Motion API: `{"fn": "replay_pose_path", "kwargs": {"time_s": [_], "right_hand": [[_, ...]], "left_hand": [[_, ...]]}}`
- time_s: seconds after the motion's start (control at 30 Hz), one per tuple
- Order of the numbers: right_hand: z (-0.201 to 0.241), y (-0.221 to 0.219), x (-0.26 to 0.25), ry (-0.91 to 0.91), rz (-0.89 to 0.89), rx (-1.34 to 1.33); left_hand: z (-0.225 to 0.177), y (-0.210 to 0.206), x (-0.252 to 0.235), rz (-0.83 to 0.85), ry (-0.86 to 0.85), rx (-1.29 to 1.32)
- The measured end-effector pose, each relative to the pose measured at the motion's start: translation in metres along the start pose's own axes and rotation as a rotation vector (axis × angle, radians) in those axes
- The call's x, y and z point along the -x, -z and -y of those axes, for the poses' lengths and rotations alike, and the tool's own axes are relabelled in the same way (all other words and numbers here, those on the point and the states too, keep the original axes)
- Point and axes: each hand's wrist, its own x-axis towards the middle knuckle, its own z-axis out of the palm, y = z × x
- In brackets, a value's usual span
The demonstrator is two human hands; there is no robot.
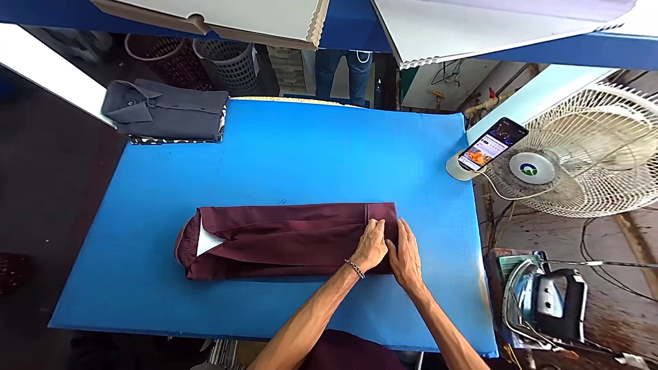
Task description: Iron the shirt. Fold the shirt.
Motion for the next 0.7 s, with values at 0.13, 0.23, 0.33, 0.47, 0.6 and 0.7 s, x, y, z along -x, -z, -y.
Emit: {"fn": "replay_pose_path", "kwargs": {"time_s": [0.13,0.23,0.33,0.47,0.6,0.7], "right_hand": [[-0.013,-0.004,0.105,0.123,0.1,0.102],[-0.023,0.008,0.143,0.202,0.095,0.097],[-0.004,0.035,0.105,-0.102,-0.059,0.013],[-0.006,0.025,0.02,-0.465,0.041,-0.089],[0.027,0.017,-0.012,-0.435,0.138,-0.03],[0.081,0.017,0.018,-0.256,0.15,-0.059]], "left_hand": [[0.008,0.002,-0.006,0.048,0.005,0.044],[0.014,0.003,-0.008,0.053,-0.014,0.08],[0.012,0.004,-0.006,0.029,-0.003,0.093],[-0.002,0.005,0.003,-0.019,0.101,0.041],[-0.018,0.022,0.015,0.015,0.219,0.101],[-0.017,0.047,0.018,0.036,0.331,0.127]]}}
